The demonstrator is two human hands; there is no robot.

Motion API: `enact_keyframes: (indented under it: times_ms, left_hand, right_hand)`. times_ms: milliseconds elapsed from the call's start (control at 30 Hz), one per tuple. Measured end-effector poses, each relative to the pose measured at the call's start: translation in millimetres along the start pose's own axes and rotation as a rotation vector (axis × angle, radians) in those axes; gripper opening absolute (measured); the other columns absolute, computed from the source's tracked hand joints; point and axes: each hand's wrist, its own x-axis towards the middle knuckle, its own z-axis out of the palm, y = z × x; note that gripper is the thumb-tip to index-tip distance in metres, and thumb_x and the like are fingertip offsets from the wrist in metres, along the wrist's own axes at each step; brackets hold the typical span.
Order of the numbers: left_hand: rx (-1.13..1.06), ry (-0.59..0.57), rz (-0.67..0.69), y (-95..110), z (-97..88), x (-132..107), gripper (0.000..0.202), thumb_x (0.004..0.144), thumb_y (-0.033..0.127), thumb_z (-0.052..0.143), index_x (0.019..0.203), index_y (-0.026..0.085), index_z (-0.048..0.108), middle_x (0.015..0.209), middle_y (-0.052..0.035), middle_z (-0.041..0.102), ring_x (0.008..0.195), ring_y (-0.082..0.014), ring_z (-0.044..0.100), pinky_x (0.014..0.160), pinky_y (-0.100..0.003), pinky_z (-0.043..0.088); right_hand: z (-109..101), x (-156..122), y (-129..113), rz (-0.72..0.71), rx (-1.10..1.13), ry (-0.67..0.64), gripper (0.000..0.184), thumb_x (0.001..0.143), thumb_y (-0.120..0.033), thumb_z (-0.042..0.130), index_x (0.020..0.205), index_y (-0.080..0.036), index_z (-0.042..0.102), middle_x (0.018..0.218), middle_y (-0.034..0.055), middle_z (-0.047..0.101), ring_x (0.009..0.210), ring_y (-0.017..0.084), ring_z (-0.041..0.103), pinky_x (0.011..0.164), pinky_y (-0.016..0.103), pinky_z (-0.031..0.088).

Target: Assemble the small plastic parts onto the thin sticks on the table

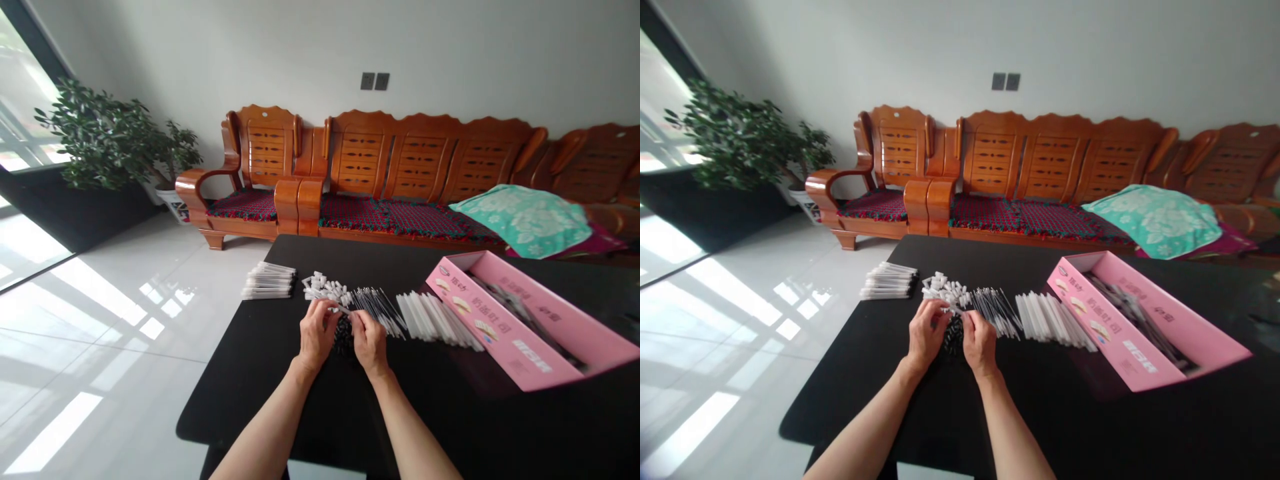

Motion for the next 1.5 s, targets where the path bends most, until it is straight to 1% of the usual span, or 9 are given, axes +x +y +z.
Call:
enact_keyframes:
  times_ms: [67,133,233,333,567,800,1200,1367,1500]
  left_hand:
    - [-0.076,0.017,-0.150,-6,1.2,2,0.025,0.087,0.043,0.064,0.081,0.019,0.070,0.074,-0.0053,0.068,0.059,-0.0148,0.063,0.060,-0.025,0.054]
    - [-0.276,-0.045,-0.308,-12,3.7,6,0.039,0.085,0.053,0.063,0.077,0.015,0.068,0.064,-0.0040,0.064,0.049,-0.0134,0.059,0.047,-0.023,0.049]
    - [-0.621,-0.036,-0.462,-19,6.2,12,0.049,0.077,0.059,0.069,0.088,0.011,0.068,0.074,-0.0062,0.067,0.056,-0.0147,0.065,0.048,-0.023,0.051]
    - [-0.755,0.015,-0.522,-20,4.4,17,0.053,0.068,0.056,0.080,0.090,0.009,0.068,0.070,-0.0046,0.066,0.058,-0.0139,0.065,0.053,-0.022,0.053]
    - [-0.814,0.025,-0.521,-20,-0.4,17,0.052,0.066,0.051,0.083,0.091,0.009,0.067,0.069,-0.0033,0.066,0.058,-0.0131,0.065,0.054,-0.022,0.053]
    - [-0.821,-0.003,-0.504,-23,-0.6,17,0.050,0.068,0.051,0.082,0.091,0.009,0.067,0.070,-0.0044,0.068,0.058,-0.0126,0.065,0.054,-0.022,0.054]
    - [-0.757,0.037,-0.480,-26,-0.4,18,0.044,0.069,0.050,0.082,0.082,0.011,0.067,0.062,-0.0015,0.066,0.052,-0.0115,0.062,0.053,-0.022,0.053]
    - [-0.754,0.041,-0.477,-29,-0.7,19,0.044,0.069,0.049,0.082,0.083,0.011,0.067,0.062,-0.0022,0.067,0.052,-0.0116,0.063,0.053,-0.022,0.053]
    - [-0.740,0.048,-0.475,-31,-0.1,19,0.043,0.070,0.049,0.082,0.082,0.011,0.067,0.062,-0.0022,0.066,0.051,-0.0119,0.063,0.052,-0.022,0.054]
  right_hand:
    - [0,0,0,0.017,0.017,0.046,0.037,0.101,-0.040,0.040,0.086,-0.018,0.065,0.065,0.0031,0.064,0.057,0.015,0.058,0.057,0.024,0.041]
    - [1,0,-2,0.011,0.031,0.049,0.035,0.100,-0.041,0.041,0.090,-0.017,0.066,0.067,0.0036,0.065,0.058,0.016,0.059,0.057,0.024,0.043]
    - [2,0,-4,-0.019,0.048,-0.027,0.033,0.099,-0.041,0.044,0.092,-0.018,0.067,0.067,0.0035,0.066,0.059,0.016,0.061,0.058,0.024,0.044]
    - [2,0,-6,-0.005,0.086,-0.094,0.034,0.099,-0.042,0.044,0.093,-0.018,0.067,0.064,0.0018,0.064,0.058,0.016,0.061,0.057,0.024,0.043]
    - [2,1,-7,0.054,0.210,-0.149,0.041,0.102,-0.041,0.036,0.071,-0.021,0.054,0.052,-0.0043,0.048,0.054,0.013,0.055,0.074,0.026,0.048]
    - [1,1,-8,0.072,0.197,-0.216,0.037,0.099,-0.041,0.041,0.080,-0.018,0.062,0.053,-0.0039,0.051,0.050,0.012,0.051,0.055,0.023,0.038]
    - [3,1,-3,0.168,0.278,-0.226,0.029,0.093,-0.044,0.054,0.087,-0.017,0.064,0.058,-0.0033,0.054,0.049,0.011,0.050,0.050,0.021,0.037]
    - [0,2,-6,0.093,0.210,-0.270,0.037,0.098,-0.042,0.043,0.077,-0.019,0.062,0.053,-0.0032,0.051,0.051,0.012,0.051,0.054,0.023,0.035]
    - [3,2,-6,0.084,0.182,-0.274,0.033,0.096,-0.039,0.048,0.075,-0.019,0.061,0.052,-0.0036,0.050,0.049,0.011,0.049,0.052,0.023,0.034]
